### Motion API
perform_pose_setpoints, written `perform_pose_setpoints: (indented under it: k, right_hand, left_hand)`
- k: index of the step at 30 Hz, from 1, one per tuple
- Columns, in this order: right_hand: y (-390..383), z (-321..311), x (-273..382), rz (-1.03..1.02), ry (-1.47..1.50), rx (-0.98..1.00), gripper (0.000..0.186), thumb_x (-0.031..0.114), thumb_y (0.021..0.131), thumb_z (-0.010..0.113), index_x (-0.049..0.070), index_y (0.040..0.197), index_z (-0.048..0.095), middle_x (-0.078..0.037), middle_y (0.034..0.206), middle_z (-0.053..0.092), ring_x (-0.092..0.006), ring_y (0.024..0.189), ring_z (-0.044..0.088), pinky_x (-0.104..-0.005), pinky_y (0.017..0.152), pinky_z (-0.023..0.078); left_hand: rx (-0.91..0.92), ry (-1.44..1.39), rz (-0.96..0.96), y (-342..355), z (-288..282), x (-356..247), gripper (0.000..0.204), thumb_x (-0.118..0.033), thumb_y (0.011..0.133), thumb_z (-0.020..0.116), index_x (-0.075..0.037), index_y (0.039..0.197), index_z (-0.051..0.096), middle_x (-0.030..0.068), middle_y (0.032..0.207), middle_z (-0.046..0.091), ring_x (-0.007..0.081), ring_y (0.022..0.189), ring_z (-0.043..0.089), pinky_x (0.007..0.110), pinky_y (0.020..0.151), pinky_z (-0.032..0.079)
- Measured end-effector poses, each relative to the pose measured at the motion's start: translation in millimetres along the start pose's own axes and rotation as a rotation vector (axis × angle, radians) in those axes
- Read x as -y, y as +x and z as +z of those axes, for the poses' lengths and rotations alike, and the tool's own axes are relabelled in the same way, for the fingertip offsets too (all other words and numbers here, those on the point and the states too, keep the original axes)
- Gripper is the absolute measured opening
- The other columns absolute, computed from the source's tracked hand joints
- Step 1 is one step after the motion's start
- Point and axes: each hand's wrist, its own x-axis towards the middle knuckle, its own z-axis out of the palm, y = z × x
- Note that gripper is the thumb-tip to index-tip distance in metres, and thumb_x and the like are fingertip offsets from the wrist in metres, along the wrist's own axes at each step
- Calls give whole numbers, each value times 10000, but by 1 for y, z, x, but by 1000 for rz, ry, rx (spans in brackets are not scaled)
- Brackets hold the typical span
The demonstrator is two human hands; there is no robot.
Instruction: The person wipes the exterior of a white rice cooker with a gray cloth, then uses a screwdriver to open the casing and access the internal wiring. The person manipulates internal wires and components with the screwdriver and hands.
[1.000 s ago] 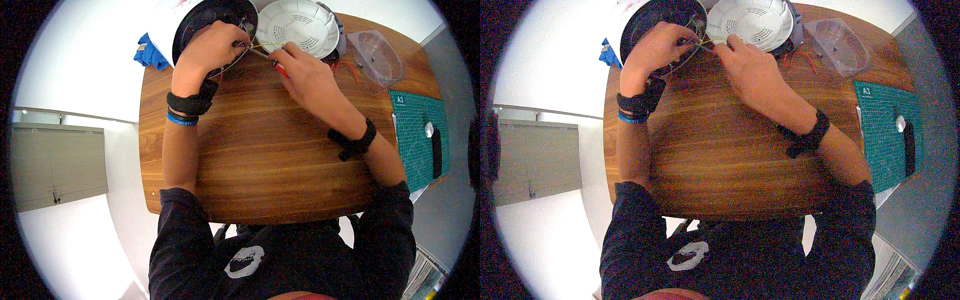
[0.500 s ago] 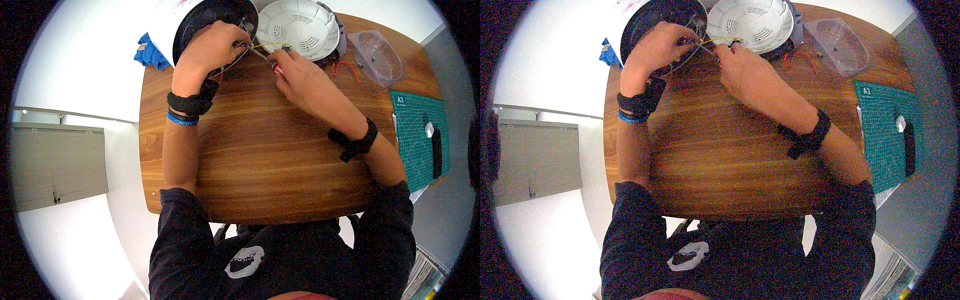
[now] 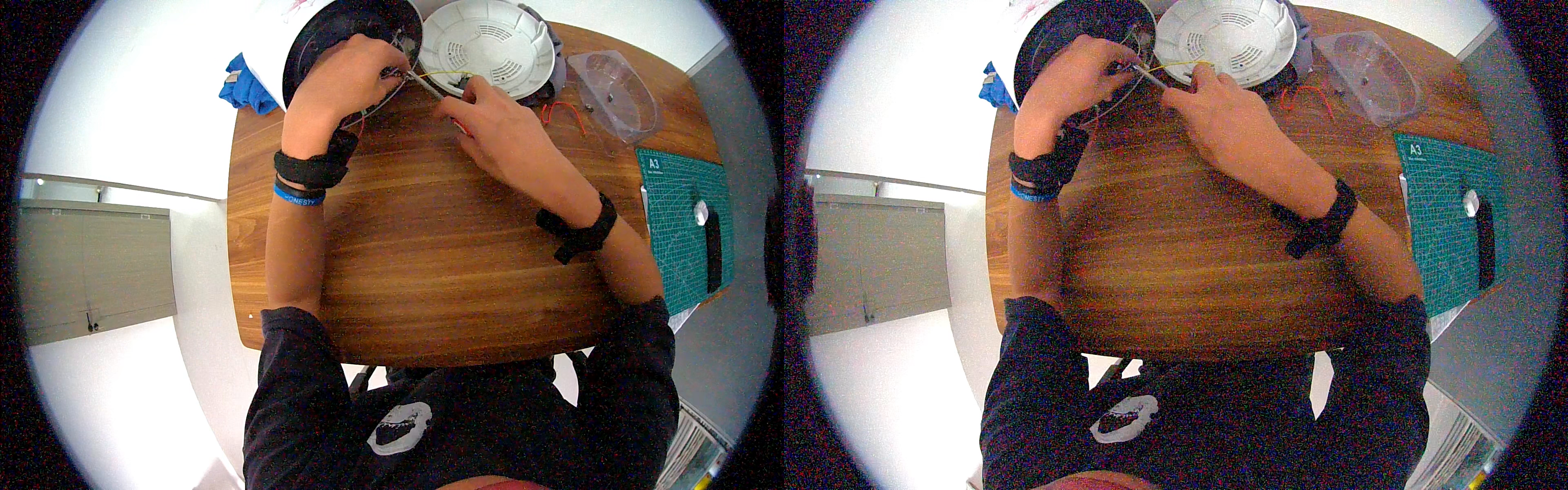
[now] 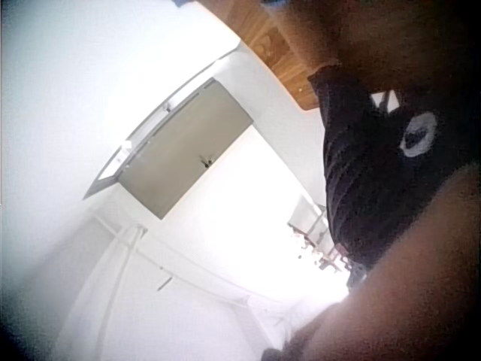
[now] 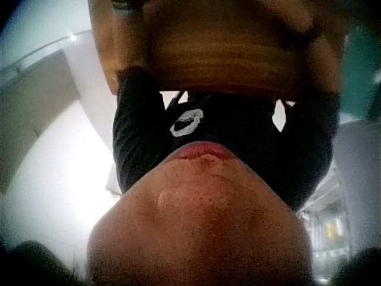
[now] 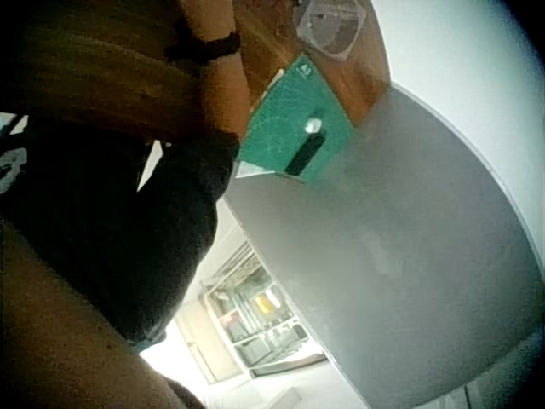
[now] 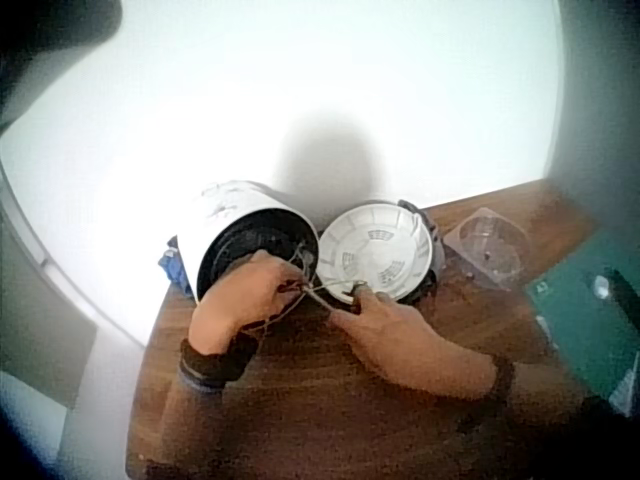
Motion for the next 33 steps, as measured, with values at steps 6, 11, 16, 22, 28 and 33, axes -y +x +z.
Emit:
perform_pose_setpoints:
  k: [6,11,16,22,28,33]
  right_hand:
    - [0,-2,-2,-26,27,116,311,50,917,724,109,1220,683,-156,1151,615,-398,1102,652,-503,905,572]
    - [-4,3,-6,-118,24,226,236,65,932,714,95,1166,715,-161,1139,640,-402,1089,658,-506,900,568]
    - [4,-7,-2,-135,118,292,220,141,970,665,68,1164,740,-223,1095,695,-448,1047,696,-543,892,600]
    - [40,-5,-13,96,195,27,296,202,997,734,1,1213,717,-235,1096,771,-432,992,744,-514,866,584]
    - [87,20,-12,157,17,58,369,326,1006,714,-37,1005,777,-285,956,758,-486,945,732,-557,869,582]
    - [95,31,-13,115,1,-22,340,296,1002,683,-30,926,744,-290,934,745,-516,880,728,-610,820,586]
  left_hand:
    - [32,-29,-2,2,0,2,196,-185,912,772,-127,1088,836,172,1026,799,389,988,766,494,902,616]
    - [77,-38,-66,4,-3,-2,191,-192,915,761,-147,1085,839,172,1026,797,394,992,766,501,897,619]
    - [33,-34,-64,-1,-2,-3,241,-150,915,753,-108,1138,833,191,1005,798,396,918,774,477,859,621]
    - [-20,-74,25,2,12,11,220,-179,910,767,-101,1108,825,174,1038,798,397,962,766,477,889,614]
    - [-1,-122,-53,1,9,7,199,-128,875,747,-116,1062,813,196,1012,781,431,997,750,516,887,618]
    - [-61,-63,-15,-1,9,8,195,-118,872,746,-115,1057,807,207,1017,776,436,1001,748,531,886,619]
